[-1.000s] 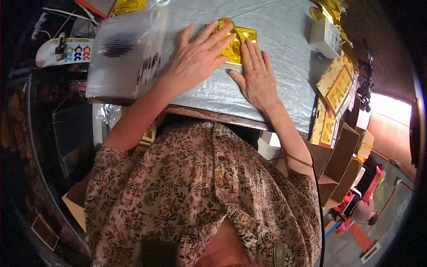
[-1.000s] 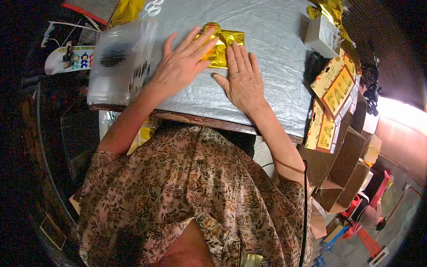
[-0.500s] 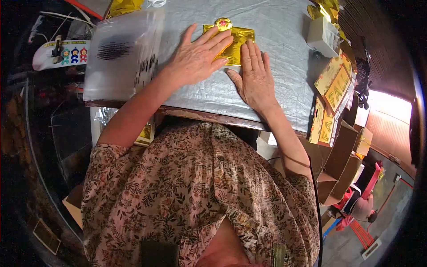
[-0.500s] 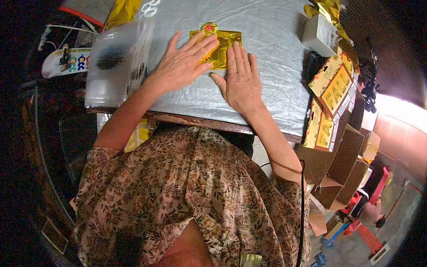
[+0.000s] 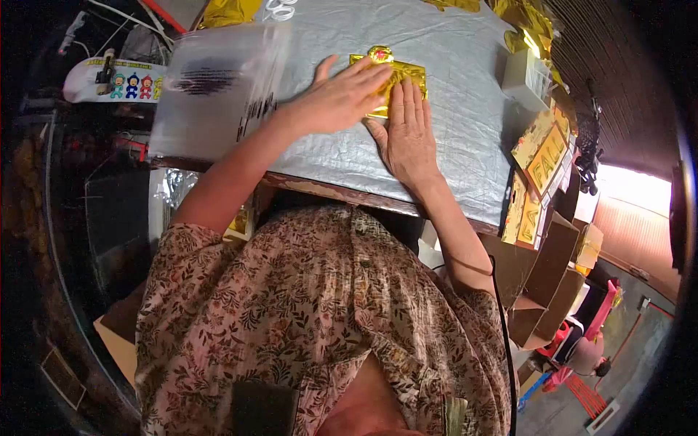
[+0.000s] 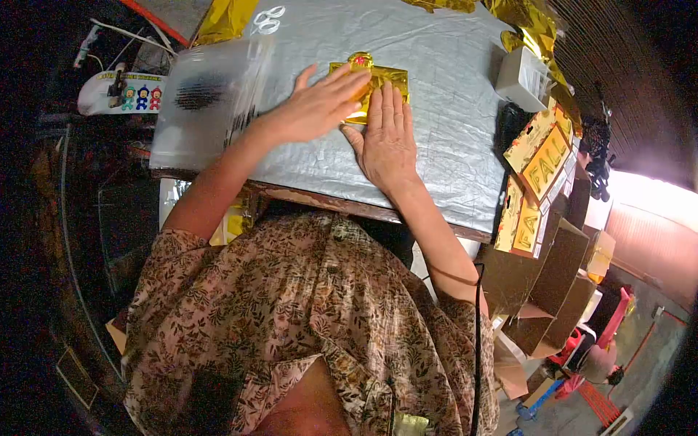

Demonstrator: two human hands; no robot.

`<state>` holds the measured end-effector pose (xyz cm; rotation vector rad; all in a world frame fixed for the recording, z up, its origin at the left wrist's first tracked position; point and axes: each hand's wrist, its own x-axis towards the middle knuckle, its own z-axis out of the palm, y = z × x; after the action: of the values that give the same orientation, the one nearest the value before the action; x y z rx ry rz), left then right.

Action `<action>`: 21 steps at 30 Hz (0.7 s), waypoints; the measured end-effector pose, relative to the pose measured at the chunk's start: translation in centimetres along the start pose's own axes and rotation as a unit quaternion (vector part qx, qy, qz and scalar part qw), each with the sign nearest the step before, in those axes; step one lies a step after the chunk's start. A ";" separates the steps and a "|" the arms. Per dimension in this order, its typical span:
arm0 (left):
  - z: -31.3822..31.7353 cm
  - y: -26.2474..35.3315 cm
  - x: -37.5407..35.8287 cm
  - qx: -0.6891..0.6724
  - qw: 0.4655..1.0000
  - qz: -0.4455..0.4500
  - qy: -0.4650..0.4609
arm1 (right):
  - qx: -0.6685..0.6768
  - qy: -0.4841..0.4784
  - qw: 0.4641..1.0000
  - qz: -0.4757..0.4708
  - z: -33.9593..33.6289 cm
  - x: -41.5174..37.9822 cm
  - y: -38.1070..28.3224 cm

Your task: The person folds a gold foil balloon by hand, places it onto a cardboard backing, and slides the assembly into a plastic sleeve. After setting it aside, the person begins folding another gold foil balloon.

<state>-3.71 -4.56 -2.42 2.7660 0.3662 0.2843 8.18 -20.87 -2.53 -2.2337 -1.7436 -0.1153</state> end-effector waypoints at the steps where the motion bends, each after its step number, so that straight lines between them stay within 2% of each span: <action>1: -0.4 -0.5 0.5 -0.057 0.998 -0.006 0.024 | -0.001 0.002 1.000 0.000 0.0 0.1 0.0; 2: -0.8 -1.7 1.1 -0.057 0.998 -0.004 0.024 | -0.001 0.001 1.000 0.003 0.1 0.0 0.1; 4: -1.5 -4.6 2.2 -0.249 0.957 -0.085 0.120 | -0.001 0.000 1.000 0.011 0.2 -0.1 0.1; 8: -1.9 -6.1 3.3 -0.256 0.949 -0.107 0.149 | -0.002 0.019 1.000 0.005 0.3 -0.2 0.0; 13: -3.0 -1.7 5.1 -0.086 0.976 -0.194 0.051 | -0.001 0.035 0.999 0.014 0.6 -0.2 0.0; 14: -3.2 -1.0 5.2 -0.085 0.977 -0.190 0.050 | -0.003 0.035 0.999 0.013 0.6 -0.2 0.0; 16: -3.5 -0.1 5.5 0.009 0.978 -0.209 0.010 | -0.007 0.036 0.999 0.014 0.7 -0.3 0.0; 20: -2.6 0.0 5.4 0.016 0.979 -0.201 0.008 | -0.008 0.042 0.999 0.011 0.8 -0.3 0.0; 21: -2.3 -0.1 5.4 0.006 0.980 -0.193 0.040 | -0.005 0.044 0.999 0.011 0.8 -0.3 0.0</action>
<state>0.84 -2.21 0.52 2.6254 0.9123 0.2926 8.04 -20.94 -3.37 -2.2194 -1.6764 -0.2158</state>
